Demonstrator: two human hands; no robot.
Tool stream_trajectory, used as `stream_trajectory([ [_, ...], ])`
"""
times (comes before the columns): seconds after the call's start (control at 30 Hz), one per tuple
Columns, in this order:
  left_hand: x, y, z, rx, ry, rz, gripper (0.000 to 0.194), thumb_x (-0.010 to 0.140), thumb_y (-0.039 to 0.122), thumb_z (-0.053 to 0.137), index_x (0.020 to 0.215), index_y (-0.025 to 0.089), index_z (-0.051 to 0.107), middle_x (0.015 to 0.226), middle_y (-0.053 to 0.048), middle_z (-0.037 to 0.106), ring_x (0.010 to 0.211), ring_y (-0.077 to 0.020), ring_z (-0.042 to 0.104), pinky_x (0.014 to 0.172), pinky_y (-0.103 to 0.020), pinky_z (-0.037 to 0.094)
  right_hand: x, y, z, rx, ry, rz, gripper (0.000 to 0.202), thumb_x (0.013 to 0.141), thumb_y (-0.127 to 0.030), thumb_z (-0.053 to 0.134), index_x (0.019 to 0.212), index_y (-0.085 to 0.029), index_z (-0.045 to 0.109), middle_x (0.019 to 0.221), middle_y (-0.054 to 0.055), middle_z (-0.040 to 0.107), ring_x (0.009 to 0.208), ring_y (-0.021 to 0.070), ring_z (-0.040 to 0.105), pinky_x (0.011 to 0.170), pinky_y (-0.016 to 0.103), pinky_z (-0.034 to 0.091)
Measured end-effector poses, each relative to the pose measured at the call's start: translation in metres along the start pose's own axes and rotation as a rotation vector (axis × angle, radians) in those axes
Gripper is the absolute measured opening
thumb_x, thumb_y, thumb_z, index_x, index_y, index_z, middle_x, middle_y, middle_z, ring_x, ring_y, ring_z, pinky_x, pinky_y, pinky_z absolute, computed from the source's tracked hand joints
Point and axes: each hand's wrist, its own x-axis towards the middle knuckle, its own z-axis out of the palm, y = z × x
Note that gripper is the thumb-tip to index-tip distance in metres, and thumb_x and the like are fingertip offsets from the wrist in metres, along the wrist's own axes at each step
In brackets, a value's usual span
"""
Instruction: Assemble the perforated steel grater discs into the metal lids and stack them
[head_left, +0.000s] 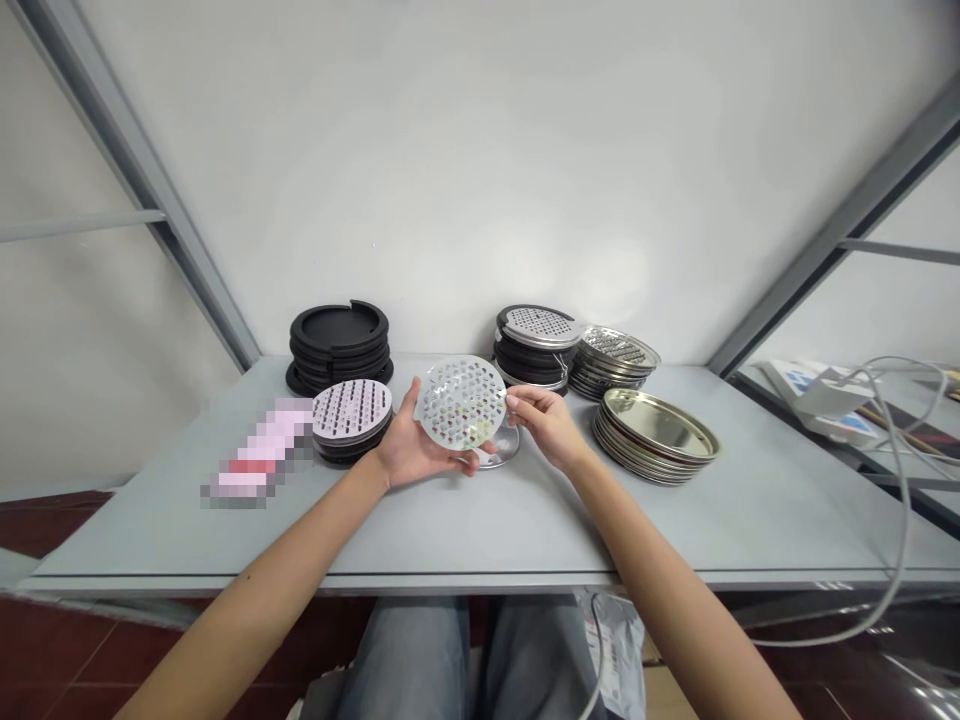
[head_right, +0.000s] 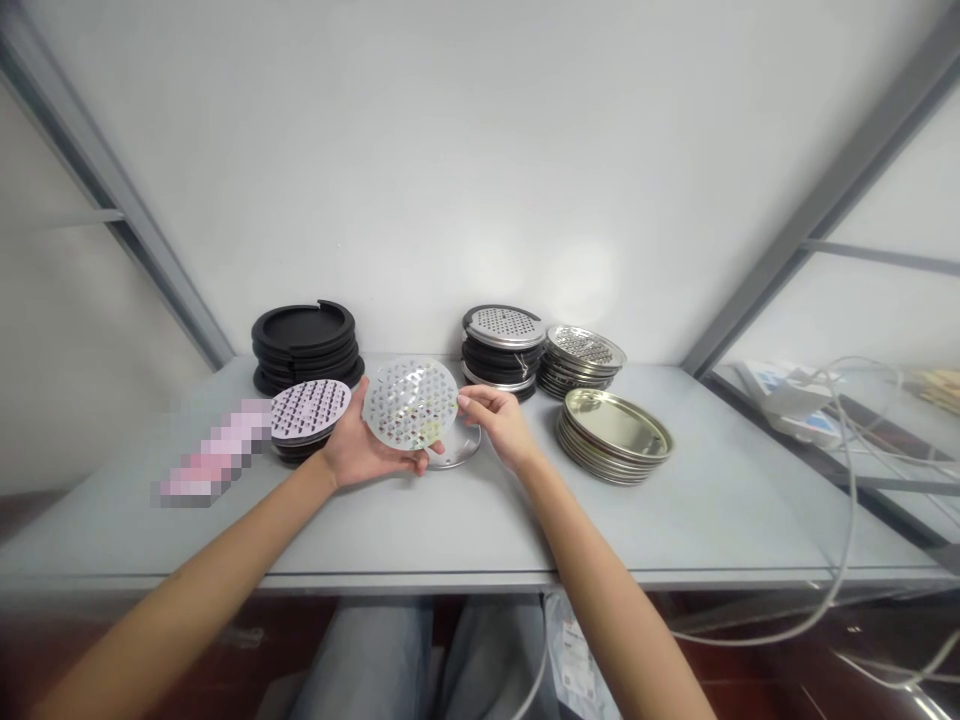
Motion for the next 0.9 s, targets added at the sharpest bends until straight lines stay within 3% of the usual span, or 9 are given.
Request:
stream_trajectory([
  [0.2,-0.001,0.003,0.001,0.011,-0.024,0.018,0.105,0.068,0.089,0.016,0.128,0.009,0.048,0.111,-0.023,0.063,0.082,-0.0304,0.063,0.082,-0.046,0.04,0.001,-0.005,-0.001,0.086,0.071,0.063,0.031,0.067,-0.042,0.075,0.084,-0.018,0.07,0.078,0.003,0.066,0.069,0.0128,0.058,0.061,0.025,0.047],
  [0.33,0.003,0.002,-0.006,0.089,0.028,0.077,0.092,0.073,0.086,0.021,0.126,0.014,0.046,0.113,-0.021,0.064,0.088,-0.0315,0.065,0.081,-0.045,0.042,0.004,-0.007,-0.006,0.167,0.181,0.077,0.031,0.065,-0.039,0.077,0.086,-0.018,0.068,0.079,0.003,0.066,0.067,0.0111,0.059,0.057,0.021,0.047],
  [0.47,0.01,-0.007,-0.017,0.461,0.339,0.322,0.075,0.084,0.073,0.029,0.127,0.015,0.045,0.103,-0.015,0.066,0.082,-0.025,0.066,0.075,-0.037,0.045,0.006,-0.009,-0.01,0.171,0.238,0.069,0.032,0.064,-0.039,0.077,0.087,-0.019,0.067,0.078,0.003,0.067,0.067,0.0123,0.061,0.056,0.022,0.048],
  [0.57,0.009,-0.014,-0.019,0.918,0.57,0.598,0.067,0.083,0.061,0.048,0.134,0.018,0.039,0.115,-0.013,0.06,0.088,-0.0225,0.064,0.081,-0.038,0.046,0.007,-0.006,-0.011,0.148,0.252,0.072,0.033,0.064,-0.04,0.076,0.087,-0.018,0.067,0.077,0.003,0.068,0.066,0.013,0.061,0.056,0.023,0.048],
  [0.67,0.007,-0.018,-0.017,1.419,0.656,0.791,0.077,0.075,0.043,0.067,0.14,0.024,0.031,0.131,-0.011,0.049,0.106,-0.0249,0.057,0.094,-0.042,0.043,0.007,-0.001,-0.01,0.061,0.305,0.054,0.03,0.063,-0.04,0.076,0.081,-0.017,0.066,0.073,0.003,0.067,0.064,0.0133,0.061,0.055,0.024,0.047],
  [0.77,0.007,-0.02,-0.015,1.656,0.693,0.781,0.088,0.072,0.039,0.071,0.144,0.023,0.023,0.138,-0.014,0.041,0.125,-0.0304,0.044,0.104,-0.047,0.038,0.007,0.002,-0.008,0.003,0.325,0.033,0.028,0.065,-0.04,0.074,0.078,-0.017,0.066,0.071,0.003,0.066,0.063,0.0139,0.06,0.056,0.026,0.047],
  [0.9,0.008,-0.021,-0.016,1.748,0.741,0.706,0.106,0.066,0.046,0.077,0.147,0.021,0.014,0.146,-0.017,0.03,0.135,-0.0354,0.03,0.108,-0.051,0.031,0.005,0.002,-0.004,0.007,0.281,0.053,0.029,0.064,-0.04,0.074,0.08,-0.016,0.067,0.071,0.004,0.066,0.063,0.0139,0.06,0.056,0.026,0.047],
])
